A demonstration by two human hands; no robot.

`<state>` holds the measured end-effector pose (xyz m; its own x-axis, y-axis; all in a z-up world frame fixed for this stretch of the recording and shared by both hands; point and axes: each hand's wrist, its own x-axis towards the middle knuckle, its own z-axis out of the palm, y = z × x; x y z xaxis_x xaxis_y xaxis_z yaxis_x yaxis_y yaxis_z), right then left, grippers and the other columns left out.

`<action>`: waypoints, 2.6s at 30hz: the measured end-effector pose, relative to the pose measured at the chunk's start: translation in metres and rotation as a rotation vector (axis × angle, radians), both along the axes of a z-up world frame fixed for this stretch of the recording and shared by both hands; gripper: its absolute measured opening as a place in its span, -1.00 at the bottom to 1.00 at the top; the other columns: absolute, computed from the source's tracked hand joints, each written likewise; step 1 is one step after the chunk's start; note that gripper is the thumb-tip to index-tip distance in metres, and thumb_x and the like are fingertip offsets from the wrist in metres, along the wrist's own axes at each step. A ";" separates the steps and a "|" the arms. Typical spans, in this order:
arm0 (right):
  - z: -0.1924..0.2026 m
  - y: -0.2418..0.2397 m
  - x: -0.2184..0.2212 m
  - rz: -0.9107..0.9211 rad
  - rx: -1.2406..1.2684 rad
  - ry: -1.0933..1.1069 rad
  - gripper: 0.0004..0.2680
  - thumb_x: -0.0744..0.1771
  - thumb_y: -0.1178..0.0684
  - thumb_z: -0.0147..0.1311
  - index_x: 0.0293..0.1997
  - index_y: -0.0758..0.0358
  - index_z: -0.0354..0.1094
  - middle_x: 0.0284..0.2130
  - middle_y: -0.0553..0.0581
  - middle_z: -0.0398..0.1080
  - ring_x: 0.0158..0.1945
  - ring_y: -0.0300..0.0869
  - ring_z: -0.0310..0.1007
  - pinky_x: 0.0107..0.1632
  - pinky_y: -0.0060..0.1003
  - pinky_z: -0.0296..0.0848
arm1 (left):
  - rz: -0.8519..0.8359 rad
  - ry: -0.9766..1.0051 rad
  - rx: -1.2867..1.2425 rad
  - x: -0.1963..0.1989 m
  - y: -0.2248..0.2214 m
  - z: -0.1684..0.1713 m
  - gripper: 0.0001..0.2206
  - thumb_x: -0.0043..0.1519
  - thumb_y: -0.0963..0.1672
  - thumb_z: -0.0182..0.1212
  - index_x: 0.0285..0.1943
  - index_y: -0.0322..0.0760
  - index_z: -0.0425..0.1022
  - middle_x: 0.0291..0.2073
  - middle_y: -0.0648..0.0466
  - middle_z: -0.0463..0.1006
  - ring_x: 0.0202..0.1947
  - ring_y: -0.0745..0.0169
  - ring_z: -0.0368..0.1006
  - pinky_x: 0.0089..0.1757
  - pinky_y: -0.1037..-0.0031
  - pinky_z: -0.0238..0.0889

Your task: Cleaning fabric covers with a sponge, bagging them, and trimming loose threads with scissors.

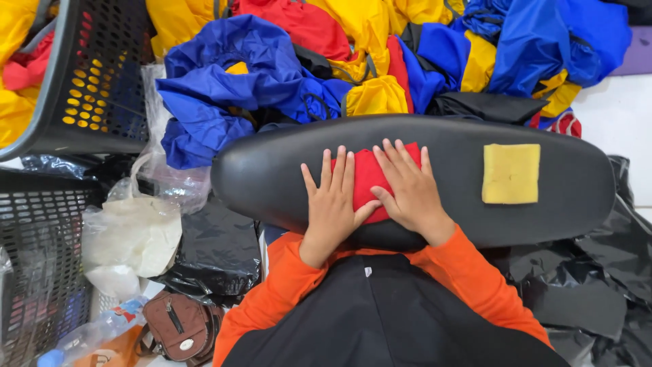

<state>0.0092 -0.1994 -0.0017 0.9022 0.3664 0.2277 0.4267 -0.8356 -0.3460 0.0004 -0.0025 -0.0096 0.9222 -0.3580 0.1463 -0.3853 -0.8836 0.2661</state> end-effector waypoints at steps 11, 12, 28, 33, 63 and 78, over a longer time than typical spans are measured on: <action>0.039 -0.039 -0.014 -0.411 -0.165 -0.202 -0.57 0.40 -0.03 0.08 0.52 0.05 0.28 0.55 0.30 -0.11 0.51 0.49 -0.38 0.21 0.80 -0.41 | -0.351 -0.104 -0.083 0.010 0.006 0.012 -0.30 0.32 0.24 -0.11 0.60 -0.01 0.09 0.55 0.11 0.14 0.57 -0.04 -0.01 0.41 -0.13 -0.20; 0.051 -0.048 -0.021 -0.662 -0.182 -0.228 -0.53 0.39 0.03 0.21 0.56 0.04 0.33 0.55 0.31 -0.20 0.45 0.58 -0.49 0.17 0.90 -0.34 | -0.366 -0.100 -0.067 0.008 0.008 0.021 -0.21 0.28 0.29 -0.04 0.60 -0.07 0.11 0.56 0.10 0.13 0.57 -0.07 0.02 0.41 -0.11 -0.11; 0.062 -0.001 -0.027 -0.279 0.477 -0.260 -0.75 0.34 0.04 0.13 0.14 0.12 0.51 -0.16 0.20 0.17 -0.06 0.19 0.20 0.01 -0.04 0.16 | -0.220 -0.054 -0.213 -0.001 -0.002 -0.004 -0.04 0.18 0.28 0.10 0.60 -0.37 0.00 0.55 -0.27 0.04 0.55 -0.16 -0.02 0.42 -0.05 -0.33; 0.017 0.022 -0.013 -0.275 -0.030 -0.188 -0.86 0.35 -0.08 0.16 0.00 -0.21 0.53 -0.17 0.05 0.33 -0.38 0.05 0.56 -0.35 -0.11 0.53 | -0.183 -0.042 -0.235 0.001 0.003 -0.005 0.05 0.04 0.25 0.25 0.59 -0.44 0.00 0.53 -0.31 0.05 0.53 -0.19 0.03 0.42 0.05 -0.26; 0.031 -0.143 -0.048 -0.720 -0.474 -0.203 -0.77 0.43 0.01 0.26 0.24 0.06 0.67 0.39 0.51 0.19 0.35 0.45 0.07 0.06 0.52 0.15 | -0.193 -0.107 -0.208 0.002 0.003 0.016 0.01 0.17 0.31 0.10 0.55 -0.51 0.03 0.51 -0.26 0.12 0.54 -0.16 0.05 0.44 0.04 -0.08; 0.009 0.025 0.012 0.070 -0.180 -0.131 -0.55 0.43 -0.30 -0.20 0.46 0.05 0.27 0.10 0.17 0.36 0.12 0.06 0.37 0.06 0.03 0.26 | 0.048 0.019 0.034 -0.007 0.059 0.019 0.19 -0.10 0.49 -0.01 0.64 -0.14 0.02 0.61 -0.15 -0.16 0.60 -0.26 -0.36 0.31 -0.43 -0.67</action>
